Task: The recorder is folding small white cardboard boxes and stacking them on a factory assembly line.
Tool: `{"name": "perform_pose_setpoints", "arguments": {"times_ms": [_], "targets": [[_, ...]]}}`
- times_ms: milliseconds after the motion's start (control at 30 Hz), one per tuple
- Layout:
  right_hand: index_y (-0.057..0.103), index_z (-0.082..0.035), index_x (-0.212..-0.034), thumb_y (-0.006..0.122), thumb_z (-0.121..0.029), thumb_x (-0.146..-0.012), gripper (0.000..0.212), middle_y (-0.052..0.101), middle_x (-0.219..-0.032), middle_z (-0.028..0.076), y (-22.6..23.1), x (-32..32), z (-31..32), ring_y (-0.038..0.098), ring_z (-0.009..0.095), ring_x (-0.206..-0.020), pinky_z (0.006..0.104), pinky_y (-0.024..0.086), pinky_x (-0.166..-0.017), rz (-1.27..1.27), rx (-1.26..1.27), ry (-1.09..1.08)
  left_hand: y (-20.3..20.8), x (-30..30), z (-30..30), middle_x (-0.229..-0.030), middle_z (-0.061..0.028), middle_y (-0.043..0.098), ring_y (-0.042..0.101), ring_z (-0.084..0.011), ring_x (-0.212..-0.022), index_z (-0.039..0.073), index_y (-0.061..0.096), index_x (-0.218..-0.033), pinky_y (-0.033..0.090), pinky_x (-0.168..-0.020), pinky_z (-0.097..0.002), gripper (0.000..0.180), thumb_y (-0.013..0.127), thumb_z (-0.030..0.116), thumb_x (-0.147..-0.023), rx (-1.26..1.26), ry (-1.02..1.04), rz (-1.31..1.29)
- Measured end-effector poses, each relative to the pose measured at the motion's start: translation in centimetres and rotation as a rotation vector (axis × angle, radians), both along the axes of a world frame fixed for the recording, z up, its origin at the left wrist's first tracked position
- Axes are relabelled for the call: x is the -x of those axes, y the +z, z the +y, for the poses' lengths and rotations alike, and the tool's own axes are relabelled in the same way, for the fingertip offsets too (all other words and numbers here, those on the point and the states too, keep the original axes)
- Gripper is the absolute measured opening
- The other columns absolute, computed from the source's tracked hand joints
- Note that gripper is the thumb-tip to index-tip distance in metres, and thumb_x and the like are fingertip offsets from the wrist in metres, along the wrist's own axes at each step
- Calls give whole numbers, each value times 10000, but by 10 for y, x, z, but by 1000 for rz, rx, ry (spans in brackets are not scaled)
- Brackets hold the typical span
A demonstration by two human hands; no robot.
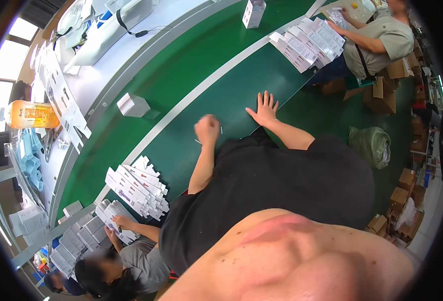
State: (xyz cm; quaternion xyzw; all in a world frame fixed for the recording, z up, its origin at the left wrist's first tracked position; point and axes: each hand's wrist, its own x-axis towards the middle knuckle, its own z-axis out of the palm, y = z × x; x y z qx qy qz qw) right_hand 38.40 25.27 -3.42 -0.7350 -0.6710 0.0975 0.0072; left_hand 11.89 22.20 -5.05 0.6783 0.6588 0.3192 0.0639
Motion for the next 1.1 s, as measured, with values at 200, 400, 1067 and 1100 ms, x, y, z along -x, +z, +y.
{"name": "perform_pose_setpoints", "arguments": {"times_ms": [200,400,1067,1100], "targets": [[564,4,-1261,639,-285,-935,442,598,-1222,174,52,-17,142,579,358,-1108,408,468,-960,318,-669,254,-14,-12,2,-798,-26,681,620,-233,-727,115,622,-897,454,-701,-322,90,631,87,-812,-39,-10,84],[541,27,-1344,651,-435,-886,659,619,-1293,242,96,-97,361,602,412,-1167,437,481,-1003,395,-576,-375,-10,-15,2,-777,-28,659,604,-229,-710,114,601,-907,453,-703,-327,99,624,91,-814,-34,-35,123],[706,-17,-806,571,-332,-854,346,713,-820,194,77,-31,295,628,454,-742,502,492,-664,377,-524,-168,-17,-9,1,-766,-36,637,598,-235,-730,114,588,-904,456,-726,-335,104,630,139,-813,-29,-66,123],[702,-11,-805,568,-325,-852,344,711,-817,197,77,-17,273,622,459,-734,507,483,-653,415,-569,-186,-19,-11,1,-778,-34,643,602,-238,-745,108,590,-915,457,-725,-339,113,632,141,-816,-21,-57,111]]}}
